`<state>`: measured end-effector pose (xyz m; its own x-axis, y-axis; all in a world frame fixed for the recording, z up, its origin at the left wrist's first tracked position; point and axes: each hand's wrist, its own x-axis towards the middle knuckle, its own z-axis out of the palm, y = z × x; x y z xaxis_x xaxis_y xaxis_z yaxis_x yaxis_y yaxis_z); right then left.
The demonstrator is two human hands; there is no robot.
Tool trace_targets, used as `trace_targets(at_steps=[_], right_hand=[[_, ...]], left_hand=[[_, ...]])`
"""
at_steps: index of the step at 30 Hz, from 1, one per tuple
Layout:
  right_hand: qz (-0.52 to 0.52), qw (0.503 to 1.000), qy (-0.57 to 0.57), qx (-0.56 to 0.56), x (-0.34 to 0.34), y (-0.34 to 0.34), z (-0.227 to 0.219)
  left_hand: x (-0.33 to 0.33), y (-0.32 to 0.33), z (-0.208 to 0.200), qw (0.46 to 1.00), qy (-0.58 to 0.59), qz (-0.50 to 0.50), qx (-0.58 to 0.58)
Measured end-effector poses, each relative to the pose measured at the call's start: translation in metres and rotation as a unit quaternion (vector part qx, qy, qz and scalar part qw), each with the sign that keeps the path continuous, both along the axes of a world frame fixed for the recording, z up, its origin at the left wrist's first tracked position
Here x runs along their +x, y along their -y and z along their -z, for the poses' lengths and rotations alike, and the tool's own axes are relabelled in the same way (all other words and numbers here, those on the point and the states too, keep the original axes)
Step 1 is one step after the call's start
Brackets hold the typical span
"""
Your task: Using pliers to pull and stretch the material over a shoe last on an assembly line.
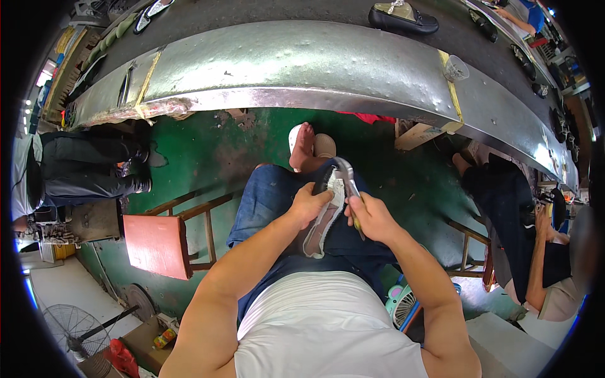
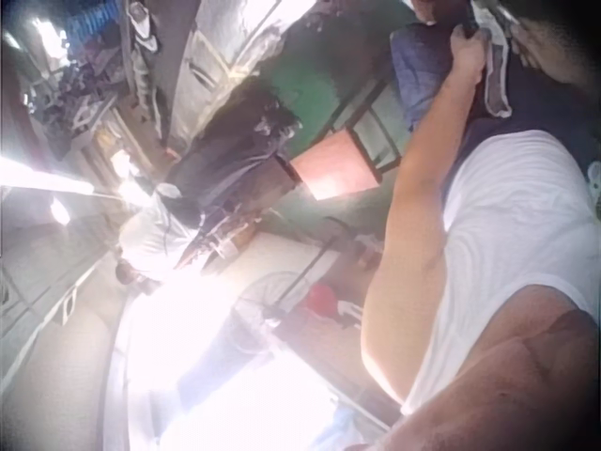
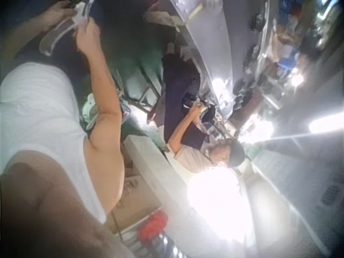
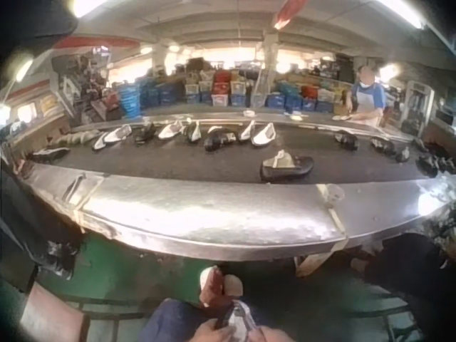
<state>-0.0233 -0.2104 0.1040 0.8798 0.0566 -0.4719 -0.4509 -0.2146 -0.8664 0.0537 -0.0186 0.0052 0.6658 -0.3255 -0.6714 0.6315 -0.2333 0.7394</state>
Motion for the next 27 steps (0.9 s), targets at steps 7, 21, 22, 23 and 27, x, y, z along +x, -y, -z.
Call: trace_targets(at_steps=[7, 21, 22, 23, 27], right_hand=[[-0.177, 0.961, 0.014, -0.215, 0.032, 0.000, -0.011], [-0.199, 0.935, 0.054, -0.289, 0.020, 0.006, -0.002], [-0.164, 0.949, 0.089, -0.253, 0.017, 0.007, 0.004], [-0.164, 0.949, 0.087, -0.253, 0.014, 0.008, 0.010], [-0.190, 0.948, 0.007, -0.257, 0.014, 0.014, 0.004]], left_hand=[[0.002, 0.002, -0.041, 0.999, -0.005, 0.039, 0.027], [0.010, -0.005, -0.022, 0.997, -0.029, 0.064, -0.033], [0.010, -0.004, -0.024, 0.997, -0.030, 0.064, -0.034], [0.010, -0.003, -0.027, 0.996, -0.031, 0.072, -0.034], [0.015, -0.014, -0.014, 0.987, -0.089, 0.069, -0.111]])
